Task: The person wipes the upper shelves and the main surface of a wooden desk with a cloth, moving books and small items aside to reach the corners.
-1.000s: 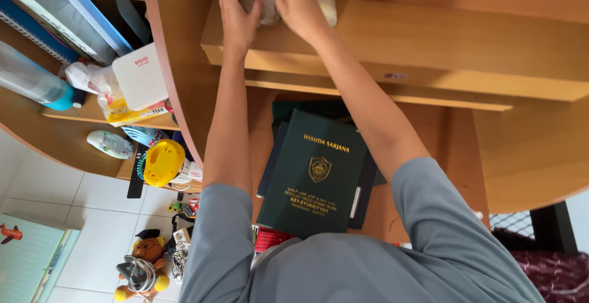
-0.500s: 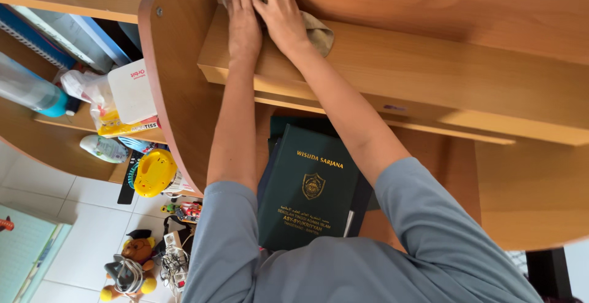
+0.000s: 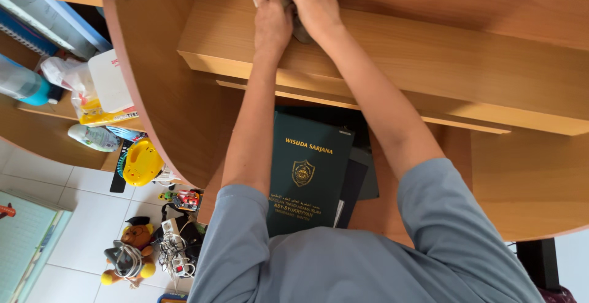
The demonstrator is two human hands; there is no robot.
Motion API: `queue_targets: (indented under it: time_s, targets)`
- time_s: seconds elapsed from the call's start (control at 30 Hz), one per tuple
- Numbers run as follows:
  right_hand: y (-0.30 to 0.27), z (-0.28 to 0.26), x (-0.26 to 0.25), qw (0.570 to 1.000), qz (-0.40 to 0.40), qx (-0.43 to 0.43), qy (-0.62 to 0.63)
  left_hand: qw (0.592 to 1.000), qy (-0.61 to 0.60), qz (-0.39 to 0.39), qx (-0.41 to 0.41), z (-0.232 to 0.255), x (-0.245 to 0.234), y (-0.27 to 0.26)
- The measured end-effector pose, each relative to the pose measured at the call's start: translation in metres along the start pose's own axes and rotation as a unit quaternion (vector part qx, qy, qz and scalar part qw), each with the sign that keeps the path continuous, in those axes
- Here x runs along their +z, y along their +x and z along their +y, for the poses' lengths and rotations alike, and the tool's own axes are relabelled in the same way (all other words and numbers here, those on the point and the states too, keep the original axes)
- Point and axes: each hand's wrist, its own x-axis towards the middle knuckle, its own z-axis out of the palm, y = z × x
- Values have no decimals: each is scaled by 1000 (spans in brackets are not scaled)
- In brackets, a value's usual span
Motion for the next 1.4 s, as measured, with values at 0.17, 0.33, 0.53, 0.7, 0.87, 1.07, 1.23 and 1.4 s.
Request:
queue_targets:
  time_s: [0.17,0.33,0.53,0.7,0.87,1.07,1.23,1.4]
  targets:
    - [-37,39,-32,999,-11,26,-24,999,-29,15,12,47,46,-13]
    - [-86,82,-89,997,-15,55,-49,999,-41,-23,14,109,96,-32]
    - [-149,139,-168,987,-44,137,-72,994,-94,-45,32,208,152,-61]
    - [-195,173,-224,979,-26,177,-97,985,-122,-116,39,281,187,-82]
    - [-230,222,-254,971,-47,214,-97,978,-143,-120,94,313,231,-101]
    - [-288,290,-309,940,-41,334,-63,941,-202,-194,192,364,308,-126]
    - [-319,287,-338,906,68,346,-233,911,-150,-305,232,412,312,-149]
    - [-316,271,-341,886,181,396,-160,924,-100,-277,245,398,270,-140]
